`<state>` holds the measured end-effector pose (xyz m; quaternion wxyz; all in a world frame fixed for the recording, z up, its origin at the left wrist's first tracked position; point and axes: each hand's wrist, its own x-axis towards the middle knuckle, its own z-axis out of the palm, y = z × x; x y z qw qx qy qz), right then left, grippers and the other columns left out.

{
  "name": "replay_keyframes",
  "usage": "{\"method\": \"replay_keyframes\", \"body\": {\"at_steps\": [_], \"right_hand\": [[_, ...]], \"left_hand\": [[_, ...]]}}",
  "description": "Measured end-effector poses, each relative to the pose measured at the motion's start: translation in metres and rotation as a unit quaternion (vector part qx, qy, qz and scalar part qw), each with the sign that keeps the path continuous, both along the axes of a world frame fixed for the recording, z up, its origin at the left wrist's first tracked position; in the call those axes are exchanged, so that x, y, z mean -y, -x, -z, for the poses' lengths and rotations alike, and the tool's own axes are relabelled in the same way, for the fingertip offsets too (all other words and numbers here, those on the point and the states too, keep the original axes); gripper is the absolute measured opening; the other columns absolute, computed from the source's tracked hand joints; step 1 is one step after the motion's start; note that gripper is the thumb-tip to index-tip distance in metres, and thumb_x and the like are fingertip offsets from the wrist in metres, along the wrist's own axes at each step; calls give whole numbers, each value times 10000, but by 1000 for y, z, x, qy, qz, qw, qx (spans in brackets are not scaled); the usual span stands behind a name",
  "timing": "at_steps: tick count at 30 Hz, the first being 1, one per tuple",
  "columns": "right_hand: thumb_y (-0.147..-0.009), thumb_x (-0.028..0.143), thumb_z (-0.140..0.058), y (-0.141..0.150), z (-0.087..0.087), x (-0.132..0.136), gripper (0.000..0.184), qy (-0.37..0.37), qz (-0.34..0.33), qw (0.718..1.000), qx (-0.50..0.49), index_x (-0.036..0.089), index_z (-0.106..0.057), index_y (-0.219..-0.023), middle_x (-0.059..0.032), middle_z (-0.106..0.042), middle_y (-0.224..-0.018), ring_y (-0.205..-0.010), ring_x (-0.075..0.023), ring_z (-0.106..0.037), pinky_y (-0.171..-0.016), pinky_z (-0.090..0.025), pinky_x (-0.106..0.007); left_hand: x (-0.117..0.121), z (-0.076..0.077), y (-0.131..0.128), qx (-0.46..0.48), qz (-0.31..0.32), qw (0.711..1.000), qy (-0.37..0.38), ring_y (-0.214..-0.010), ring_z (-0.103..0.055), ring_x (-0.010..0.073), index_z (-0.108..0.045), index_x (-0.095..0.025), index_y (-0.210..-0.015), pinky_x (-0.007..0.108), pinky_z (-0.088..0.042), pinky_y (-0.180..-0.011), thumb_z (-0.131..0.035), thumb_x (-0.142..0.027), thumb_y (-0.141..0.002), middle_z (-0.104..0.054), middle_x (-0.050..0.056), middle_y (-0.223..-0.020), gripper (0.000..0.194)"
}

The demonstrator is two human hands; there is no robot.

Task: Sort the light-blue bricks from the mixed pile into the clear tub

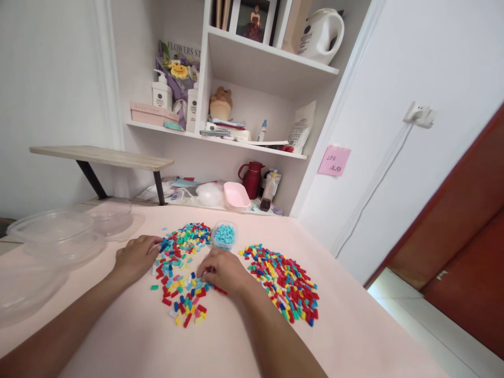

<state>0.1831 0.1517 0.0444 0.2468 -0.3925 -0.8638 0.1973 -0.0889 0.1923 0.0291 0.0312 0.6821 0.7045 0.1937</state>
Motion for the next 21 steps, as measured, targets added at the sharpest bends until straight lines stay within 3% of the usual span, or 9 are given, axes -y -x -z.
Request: {"method": "replay_keyframes", "body": {"at_steps": [7, 11, 14, 18, 21], "right_hand": [[-796, 161, -665, -9, -10, -3, 140, -45, 94, 987, -121, 213, -783, -849, -12, -644, -777, -676, -132, -561, -659, -448, -236], [-809, 326, -645, -19, -11, -19, 186, -103, 230, 941, -227, 200, -779, -840, 1, -578, -667, -611, -146, -513, -615, -428, -264], [-788, 413, -652, -27, -9, -28, 276, -98, 305, 911, -260, 190, -782, -887, 10, -552, -619, -582, -149, -488, -581, -415, -269], [-832, 498, -596, -32, -10, -24, 390, -48, 301, 907, -289, 174, -766, -964, 17, -553, -594, -518, -131, -445, -505, -390, -254], [-859, 490, -587, -26, -16, -11, 363, -6, 233, 926, -296, 170, -754, -903, 7, -585, -614, -525, -129, -476, -508, -411, -247]], "left_hand": [[0, 1, 0, -1, -1, 1000, -1, -1252, -511, 284, -629, -331, -1212, 475, -392, -1001, -337, -364, -918, -613, 45, -1327, 416], [1, 0, 0, -2, -2, 1000, 0, -1251, -515, 278, -628, -340, -1209, 467, -393, -1002, -342, -362, -915, -616, 39, -1326, 411], [1, -1, 1, -4, -6, 1000, -1, -1239, -527, 281, -634, -349, -1198, 466, -403, -992, -351, -367, -907, -621, 33, -1319, 406], [0, -1, 1, -4, -3, 1000, 0, -1241, -523, 291, -634, -338, -1202, 480, -405, -990, -343, -371, -906, -618, 40, -1322, 417], [0, -1, 1, -2, 1, 1000, 2, -1245, -510, 292, -625, -319, -1219, 485, -392, -998, -332, -367, -912, -610, 55, -1332, 427]]}}
